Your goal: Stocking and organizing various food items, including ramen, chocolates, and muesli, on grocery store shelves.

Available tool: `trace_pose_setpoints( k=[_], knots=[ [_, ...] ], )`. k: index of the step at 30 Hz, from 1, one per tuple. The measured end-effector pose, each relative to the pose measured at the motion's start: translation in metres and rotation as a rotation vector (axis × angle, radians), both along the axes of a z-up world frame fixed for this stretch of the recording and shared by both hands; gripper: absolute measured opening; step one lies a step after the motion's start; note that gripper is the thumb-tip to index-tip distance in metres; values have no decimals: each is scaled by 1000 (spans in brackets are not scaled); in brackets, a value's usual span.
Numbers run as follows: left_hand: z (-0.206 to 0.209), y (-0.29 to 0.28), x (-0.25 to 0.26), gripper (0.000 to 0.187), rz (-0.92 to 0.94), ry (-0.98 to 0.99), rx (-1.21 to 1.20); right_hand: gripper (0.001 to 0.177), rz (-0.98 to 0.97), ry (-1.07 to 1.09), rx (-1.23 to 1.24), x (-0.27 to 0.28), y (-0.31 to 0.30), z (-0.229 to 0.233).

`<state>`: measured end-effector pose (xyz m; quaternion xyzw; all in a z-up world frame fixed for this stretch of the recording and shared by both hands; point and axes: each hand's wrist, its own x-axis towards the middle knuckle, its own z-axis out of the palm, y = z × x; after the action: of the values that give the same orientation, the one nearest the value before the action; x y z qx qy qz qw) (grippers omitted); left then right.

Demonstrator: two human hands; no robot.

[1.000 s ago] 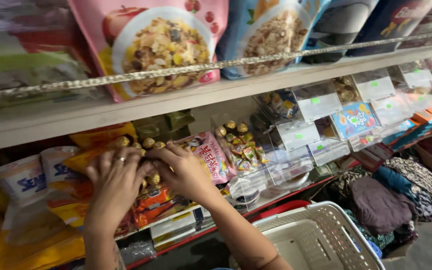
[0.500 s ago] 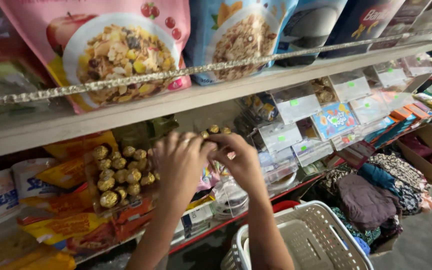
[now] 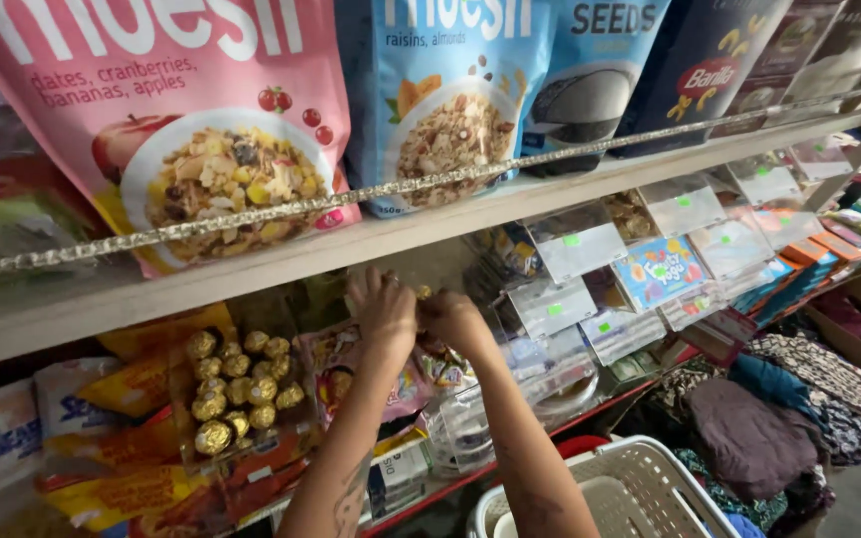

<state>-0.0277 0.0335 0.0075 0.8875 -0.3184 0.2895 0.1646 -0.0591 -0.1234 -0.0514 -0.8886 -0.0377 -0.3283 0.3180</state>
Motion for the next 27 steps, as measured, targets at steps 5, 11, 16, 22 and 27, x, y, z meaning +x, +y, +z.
trace_pose_setpoints(
  k=[5,11,16,22,27],
  knots=[
    [-2,-3,-2,22,23,208,66,25,-80,79,-193,18,4,-24],
    [29,55,-59,32,-138,21,-232,44,77,-34,-589,-15,1,11],
    [85,146,-90,21,63,217,-99,32,-133,-12,-347,-65,80,92],
    [49,232,-80,13,348,103,-41,17,336,-18,-286,-56,183,120],
    [32,245,-73,18,428,99,68,29,400,418,-705,-12,228,89]
  ],
)
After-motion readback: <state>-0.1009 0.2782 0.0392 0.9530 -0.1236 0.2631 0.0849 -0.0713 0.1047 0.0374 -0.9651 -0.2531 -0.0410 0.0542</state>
